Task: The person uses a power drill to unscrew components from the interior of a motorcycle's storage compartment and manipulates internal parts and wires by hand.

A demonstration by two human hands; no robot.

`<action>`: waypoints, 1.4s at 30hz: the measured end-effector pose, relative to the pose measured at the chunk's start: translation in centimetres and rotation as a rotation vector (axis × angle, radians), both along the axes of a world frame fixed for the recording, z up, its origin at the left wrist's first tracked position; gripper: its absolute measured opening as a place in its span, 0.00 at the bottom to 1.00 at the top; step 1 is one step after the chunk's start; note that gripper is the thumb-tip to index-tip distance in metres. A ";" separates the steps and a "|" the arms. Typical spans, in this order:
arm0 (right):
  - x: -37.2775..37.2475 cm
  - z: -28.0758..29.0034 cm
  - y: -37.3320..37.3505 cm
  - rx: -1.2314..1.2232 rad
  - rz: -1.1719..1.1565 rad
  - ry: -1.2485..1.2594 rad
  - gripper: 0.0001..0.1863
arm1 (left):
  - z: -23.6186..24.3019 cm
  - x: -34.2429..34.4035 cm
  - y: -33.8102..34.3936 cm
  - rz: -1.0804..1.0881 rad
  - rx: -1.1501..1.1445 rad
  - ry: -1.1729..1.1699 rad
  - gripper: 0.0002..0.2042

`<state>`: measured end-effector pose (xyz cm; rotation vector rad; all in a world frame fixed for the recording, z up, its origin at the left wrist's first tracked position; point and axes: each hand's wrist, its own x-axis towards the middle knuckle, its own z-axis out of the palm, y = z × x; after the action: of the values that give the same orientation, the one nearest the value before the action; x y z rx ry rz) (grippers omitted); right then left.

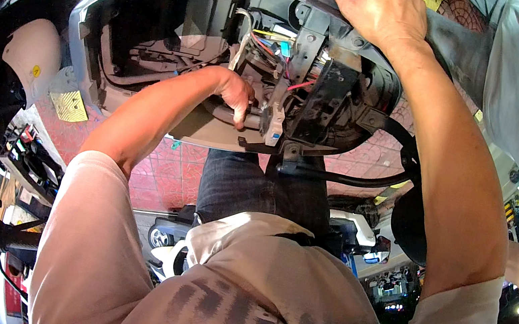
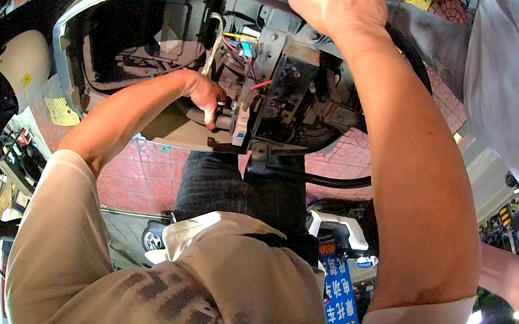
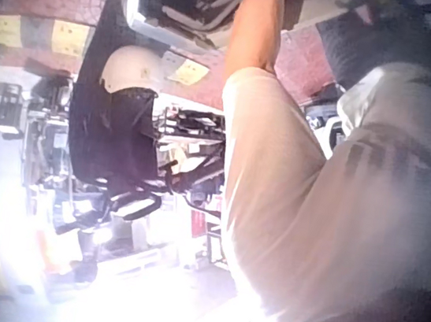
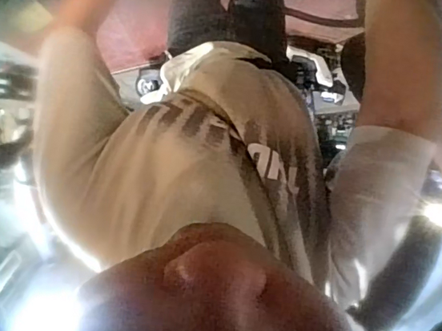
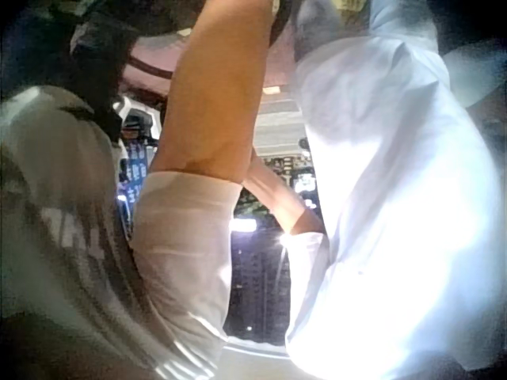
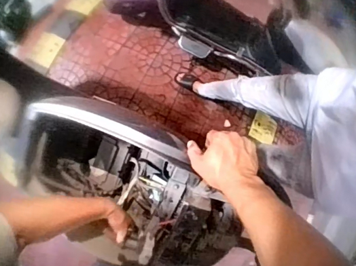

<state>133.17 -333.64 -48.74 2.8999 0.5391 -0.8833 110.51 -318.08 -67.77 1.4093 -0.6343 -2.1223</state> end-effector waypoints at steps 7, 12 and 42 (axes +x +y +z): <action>0.5 -1.0 0.1 -0.063 -0.006 0.035 0.27 | 1.7 -2.4 1.1 0.153 -0.106 -0.270 0.37; 0.3 -1.6 -0.4 -0.086 0.019 -0.006 0.27 | 4.5 -2.2 1.7 0.223 -0.041 -0.388 0.34; -0.8 -5.7 -2.6 0.153 0.099 -0.230 0.28 | -4.5 -2.1 -0.5 0.706 0.127 0.772 0.13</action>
<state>132.41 -336.27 -54.41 3.0217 0.7501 -0.5069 108.43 -318.53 -72.28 0.6061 0.2719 -1.8904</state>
